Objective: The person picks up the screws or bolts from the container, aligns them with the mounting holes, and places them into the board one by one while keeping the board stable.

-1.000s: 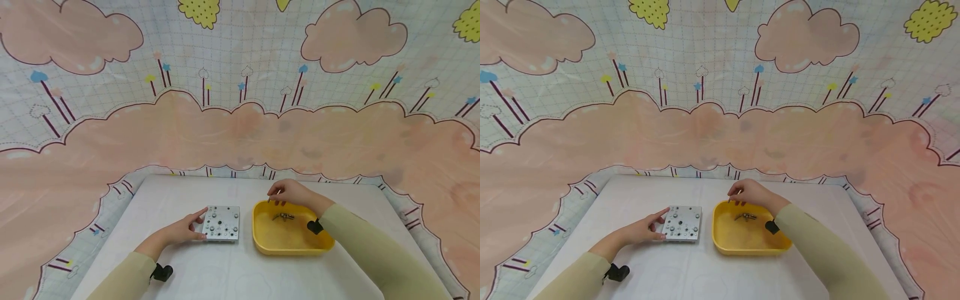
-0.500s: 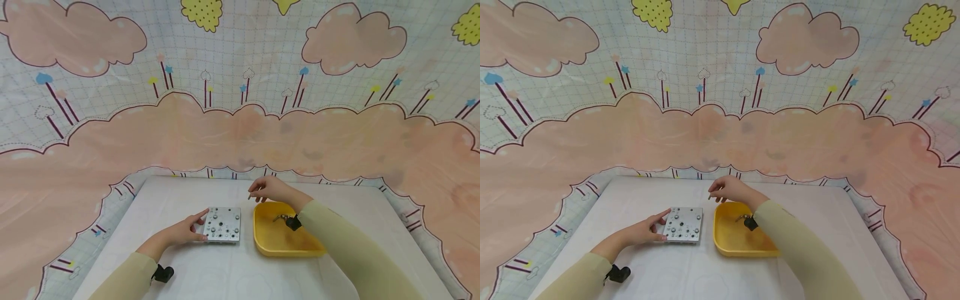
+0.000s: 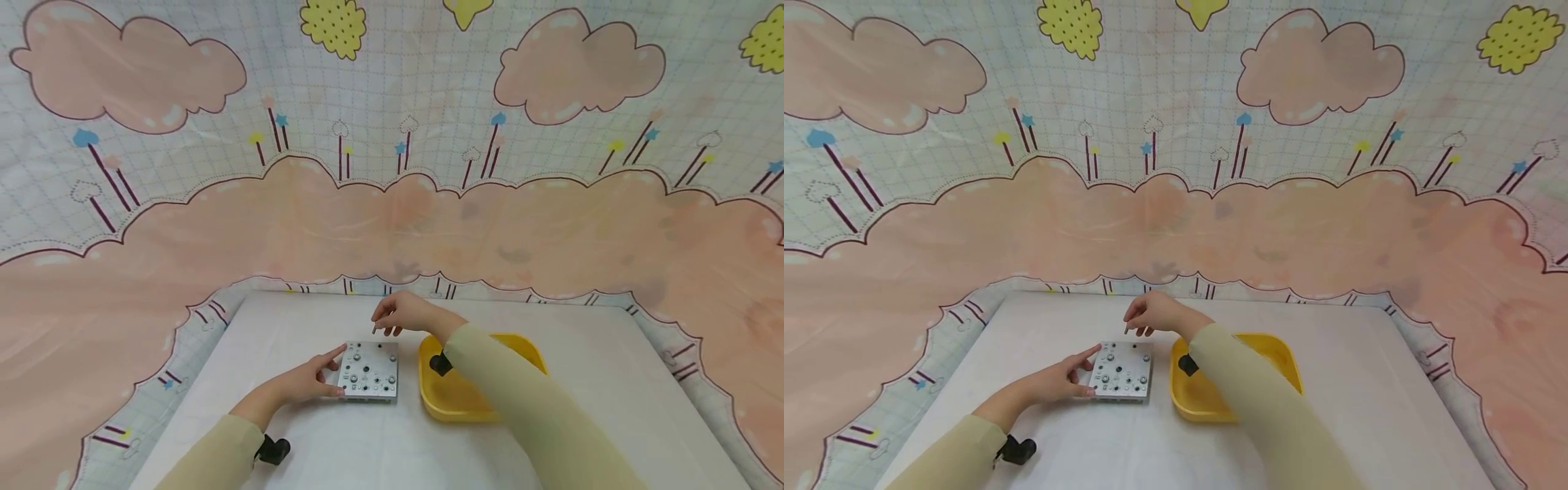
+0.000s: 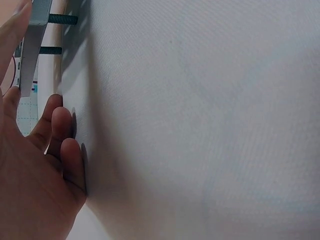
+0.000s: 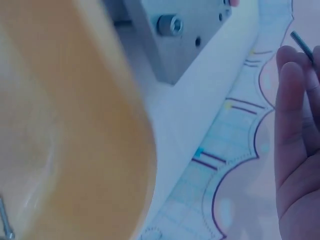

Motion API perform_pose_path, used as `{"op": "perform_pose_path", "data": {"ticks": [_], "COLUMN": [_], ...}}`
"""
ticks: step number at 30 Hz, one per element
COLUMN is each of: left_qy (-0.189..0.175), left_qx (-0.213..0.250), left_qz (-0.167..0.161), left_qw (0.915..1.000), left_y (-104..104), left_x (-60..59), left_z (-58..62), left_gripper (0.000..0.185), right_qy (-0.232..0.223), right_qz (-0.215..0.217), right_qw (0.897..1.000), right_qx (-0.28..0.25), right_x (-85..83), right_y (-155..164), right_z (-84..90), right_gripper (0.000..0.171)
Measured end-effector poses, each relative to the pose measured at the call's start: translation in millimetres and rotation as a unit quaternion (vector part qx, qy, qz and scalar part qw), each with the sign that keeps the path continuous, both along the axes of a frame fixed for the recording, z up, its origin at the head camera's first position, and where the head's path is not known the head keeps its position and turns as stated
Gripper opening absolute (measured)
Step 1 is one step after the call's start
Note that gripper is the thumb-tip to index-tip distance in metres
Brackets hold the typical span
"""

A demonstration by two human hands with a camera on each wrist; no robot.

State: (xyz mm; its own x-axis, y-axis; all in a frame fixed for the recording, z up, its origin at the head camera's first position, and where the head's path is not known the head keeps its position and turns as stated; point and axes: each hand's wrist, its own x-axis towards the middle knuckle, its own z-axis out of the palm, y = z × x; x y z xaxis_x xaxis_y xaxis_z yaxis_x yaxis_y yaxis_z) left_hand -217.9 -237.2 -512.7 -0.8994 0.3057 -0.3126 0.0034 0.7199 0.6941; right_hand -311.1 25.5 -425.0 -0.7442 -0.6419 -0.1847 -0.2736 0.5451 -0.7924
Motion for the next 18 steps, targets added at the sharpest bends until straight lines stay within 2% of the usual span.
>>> {"op": "perform_pose_path", "data": {"ticks": [4,8,18], "left_qy": [-0.001,-0.001,-0.001], "left_qx": [-0.003,0.002,0.001], "left_qz": [-0.001,-0.001,-0.003], "left_qw": [1.0,1.0,1.0], "left_y": [-1,-2,-2], "left_x": [-0.3,-0.9,-0.4], "left_z": [-5.0,-7.4,-3.0], "left_gripper": [0.099,0.098,0.099], "right_qy": [-0.005,-0.011,-0.021], "right_qz": [-0.008,-0.034,-0.078], "right_qw": [1.0,0.999,0.993], "right_qx": [0.014,0.027,0.083], "right_x": [-1.8,-1.5,1.1], "right_y": [-15,-28,-49], "right_z": [-7.9,-12.0,-20.8], "right_gripper": [0.02,0.017,0.009]}}
